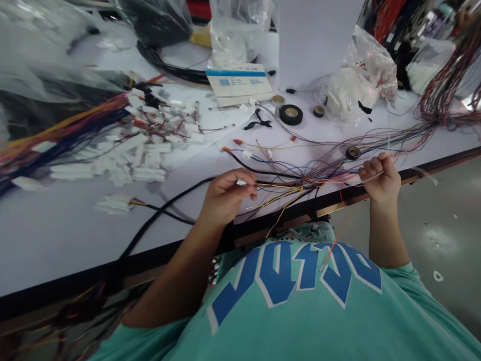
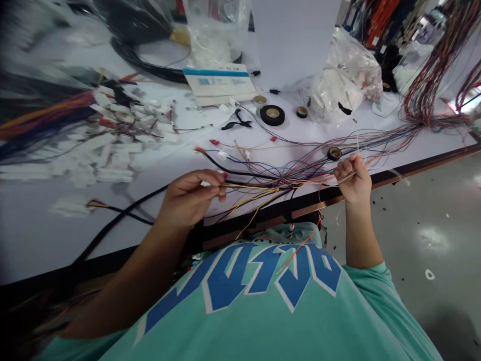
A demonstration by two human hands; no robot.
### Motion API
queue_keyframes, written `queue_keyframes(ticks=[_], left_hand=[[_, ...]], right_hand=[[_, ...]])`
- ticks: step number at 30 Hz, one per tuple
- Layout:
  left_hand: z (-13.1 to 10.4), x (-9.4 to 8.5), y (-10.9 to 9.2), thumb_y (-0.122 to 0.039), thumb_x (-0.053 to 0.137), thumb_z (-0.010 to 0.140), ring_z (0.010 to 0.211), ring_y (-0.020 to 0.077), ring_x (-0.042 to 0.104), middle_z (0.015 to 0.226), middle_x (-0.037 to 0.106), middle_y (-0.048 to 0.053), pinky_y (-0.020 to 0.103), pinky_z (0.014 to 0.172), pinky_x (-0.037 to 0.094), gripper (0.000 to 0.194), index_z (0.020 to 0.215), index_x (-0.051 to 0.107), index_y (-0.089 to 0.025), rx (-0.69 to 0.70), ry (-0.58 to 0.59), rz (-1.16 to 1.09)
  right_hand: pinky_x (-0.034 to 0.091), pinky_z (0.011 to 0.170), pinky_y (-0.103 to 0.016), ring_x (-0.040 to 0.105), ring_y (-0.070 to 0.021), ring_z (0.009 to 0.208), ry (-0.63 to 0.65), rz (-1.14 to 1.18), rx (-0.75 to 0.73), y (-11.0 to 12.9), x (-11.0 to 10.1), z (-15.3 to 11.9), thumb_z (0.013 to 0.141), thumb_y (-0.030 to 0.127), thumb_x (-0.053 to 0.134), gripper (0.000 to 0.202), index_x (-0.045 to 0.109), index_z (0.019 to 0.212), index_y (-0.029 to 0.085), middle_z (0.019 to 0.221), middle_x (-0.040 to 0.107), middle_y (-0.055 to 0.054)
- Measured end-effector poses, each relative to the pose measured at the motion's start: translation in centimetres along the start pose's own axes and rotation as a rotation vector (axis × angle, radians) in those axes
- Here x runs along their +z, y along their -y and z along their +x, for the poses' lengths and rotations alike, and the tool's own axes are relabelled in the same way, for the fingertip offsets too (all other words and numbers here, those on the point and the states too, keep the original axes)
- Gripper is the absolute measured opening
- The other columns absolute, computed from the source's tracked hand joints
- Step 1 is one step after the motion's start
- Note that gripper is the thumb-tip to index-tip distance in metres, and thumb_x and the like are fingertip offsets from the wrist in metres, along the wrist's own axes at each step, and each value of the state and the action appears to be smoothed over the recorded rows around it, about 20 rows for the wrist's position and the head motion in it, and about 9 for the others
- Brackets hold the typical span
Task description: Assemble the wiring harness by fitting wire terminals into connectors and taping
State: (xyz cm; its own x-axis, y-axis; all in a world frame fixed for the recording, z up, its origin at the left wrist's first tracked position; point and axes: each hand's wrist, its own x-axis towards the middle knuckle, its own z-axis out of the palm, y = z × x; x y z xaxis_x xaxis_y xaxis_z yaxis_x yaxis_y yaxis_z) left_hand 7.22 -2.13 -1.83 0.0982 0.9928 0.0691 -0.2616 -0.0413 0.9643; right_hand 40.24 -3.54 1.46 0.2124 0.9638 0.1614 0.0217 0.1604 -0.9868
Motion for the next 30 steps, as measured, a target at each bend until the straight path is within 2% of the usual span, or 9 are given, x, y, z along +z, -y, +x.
queue_keyframes(ticks=[7,11,14,17,19,21,23,27,30], left_hand=[[0.0,0.2,-0.5,-0.009,0.07,0.051,0.045,0.0084,0.055,0.066,0.06,-0.001,0.023,0.04,0.044,0.012,0.057,0.064,-0.018,-0.035,0.028,-0.077],[0.1,0.1,-0.5,-0.008,0.067,0.05,0.043,0.0088,0.054,0.061,0.059,-0.002,0.023,0.04,0.043,0.012,0.056,0.065,-0.018,-0.009,0.047,-0.074],[0.1,0.1,-0.5,-0.008,0.066,0.049,0.041,0.0089,0.053,0.059,0.057,-0.002,0.023,0.039,0.042,0.013,0.055,0.065,-0.019,-0.008,0.046,-0.072],[0.1,0.2,-0.5,-0.007,0.067,0.049,0.041,0.0082,0.053,0.062,0.058,-0.002,0.022,0.038,0.041,0.013,0.056,0.065,-0.018,-0.017,0.047,-0.07],[0.1,0.2,-0.6,-0.007,0.067,0.048,0.041,0.0077,0.053,0.063,0.059,-0.002,0.022,0.038,0.041,0.013,0.056,0.065,-0.017,-0.022,0.04,-0.068],[0.1,0.2,-0.7,-0.007,0.067,0.048,0.04,0.0074,0.053,0.063,0.059,-0.002,0.022,0.038,0.041,0.013,0.055,0.065,-0.017,-0.024,0.029,-0.065],[0.1,0.3,-0.8,-0.007,0.067,0.047,0.04,0.0075,0.053,0.063,0.06,-0.002,0.022,0.038,0.04,0.013,0.054,0.066,-0.017,-0.037,0.02,-0.062],[0.1,0.4,-1.1,-0.007,0.068,0.047,0.04,0.0057,0.05,0.066,0.064,-0.001,0.021,0.037,0.038,0.013,0.054,0.066,-0.017,-0.053,0.008,-0.052],[0.2,0.7,-1.5,-0.007,0.068,0.048,0.042,0.0055,0.049,0.066,0.064,0.001,0.02,0.037,0.037,0.012,0.055,0.066,-0.017,-0.046,0.025,-0.029]], right_hand=[[0.043,0.061,-0.032,0.039,-0.0142,0.055,-0.044,-0.113,0.025,1.3,-0.1,-0.4,0.072,0.059,0.051,0.037,0.037,0.066,0.026,0.059,0.026,0.004],[0.042,0.06,-0.031,0.04,-0.0137,0.057,-0.061,-0.033,0.036,1.0,-0.8,-2.1,0.063,0.052,0.063,0.036,0.039,0.067,0.025,0.061,0.033,0.003],[0.043,0.062,-0.033,0.045,-0.0161,0.063,-0.05,-0.054,0.039,0.2,-1.4,-3.6,0.062,0.058,0.062,0.038,0.042,0.068,0.026,0.065,0.039,0.001],[0.044,0.065,-0.035,0.051,-0.0188,0.069,0.019,-0.062,0.037,-0.8,-2.2,-4.6,0.053,0.066,0.065,0.047,0.047,0.071,0.026,0.071,0.047,-0.001],[0.046,0.068,-0.035,0.055,-0.0211,0.077,0.165,-0.087,0.037,-1.2,-2.8,-4.9,0.048,0.064,0.07,0.051,0.053,0.076,0.026,0.077,0.054,-0.003],[0.047,0.073,-0.036,0.058,-0.0231,0.089,0.345,-0.187,0.052,-1.4,-3.0,-4.9,0.052,0.055,0.073,0.047,0.058,0.086,0.026,0.09,0.06,-0.005],[0.047,0.08,-0.037,0.057,-0.0234,0.101,0.438,-0.36,0.051,-1.4,-2.8,-4.7,0.062,0.042,0.069,0.038,0.061,0.095,0.026,0.105,0.062,-0.007],[0.042,0.093,-0.041,0.057,-0.0226,0.104,0.376,-0.707,-0.082,-1.8,-0.8,-3.8,0.075,0.03,0.056,0.021,0.064,0.093,0.024,0.104,0.066,-0.007],[0.044,0.086,-0.038,0.059,-0.0215,0.09,0.283,-0.856,-0.082,-2.7,0.6,-3.2,0.079,0.027,0.049,0.017,0.065,0.081,0.022,0.089,0.068,-0.007]])
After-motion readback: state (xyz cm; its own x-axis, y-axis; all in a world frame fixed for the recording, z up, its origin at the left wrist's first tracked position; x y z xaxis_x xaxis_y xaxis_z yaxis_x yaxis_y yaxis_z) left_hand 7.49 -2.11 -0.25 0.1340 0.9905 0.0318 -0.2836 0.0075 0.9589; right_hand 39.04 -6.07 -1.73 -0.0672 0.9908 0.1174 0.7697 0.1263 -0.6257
